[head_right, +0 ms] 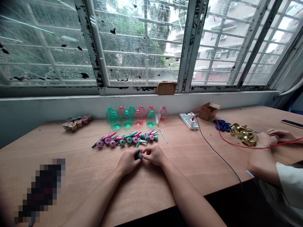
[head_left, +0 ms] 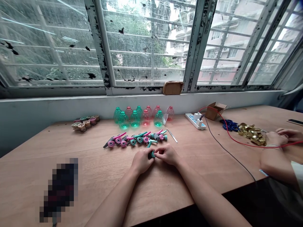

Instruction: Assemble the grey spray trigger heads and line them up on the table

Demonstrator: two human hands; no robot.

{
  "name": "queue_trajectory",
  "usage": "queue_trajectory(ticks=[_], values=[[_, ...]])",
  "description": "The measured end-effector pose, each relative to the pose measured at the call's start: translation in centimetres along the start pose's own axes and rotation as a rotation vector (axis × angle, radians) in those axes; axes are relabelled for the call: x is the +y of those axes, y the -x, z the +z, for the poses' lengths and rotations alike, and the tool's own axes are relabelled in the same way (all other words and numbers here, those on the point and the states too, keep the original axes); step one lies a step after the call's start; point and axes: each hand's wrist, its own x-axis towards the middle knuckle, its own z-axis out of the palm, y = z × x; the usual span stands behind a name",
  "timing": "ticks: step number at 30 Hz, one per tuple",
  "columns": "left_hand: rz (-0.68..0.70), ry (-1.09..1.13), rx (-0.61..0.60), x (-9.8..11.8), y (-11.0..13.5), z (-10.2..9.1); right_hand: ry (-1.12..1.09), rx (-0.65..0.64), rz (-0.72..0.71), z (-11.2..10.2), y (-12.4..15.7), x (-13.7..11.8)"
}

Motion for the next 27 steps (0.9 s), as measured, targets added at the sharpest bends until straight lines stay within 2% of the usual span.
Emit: queue_trajectory(ticks=[9, 20, 24, 27], values=[[0.020, -0.057, -0.064, 0.23, -0.16, -0.22, -0.085, 0.028, -0.065, 0.47, -0.05, 0.15], [-0.006, -0.006, -0.061, 0.51, -0.22, -0.35, -0.011, -0.029, -0.058, 0.39, -0.47, 0.44], [-0.015, -0.004, -0.051, 0.48, -0.22, -0.48, -0.001, 0.031, -0.062, 0.69, -0.36, 0.23], [-0.013, -0.046, -0.064, 0.16, -0.20, -0.91, 0.001, 0.129, -0.053, 0.48, -0.42, 0.04]])
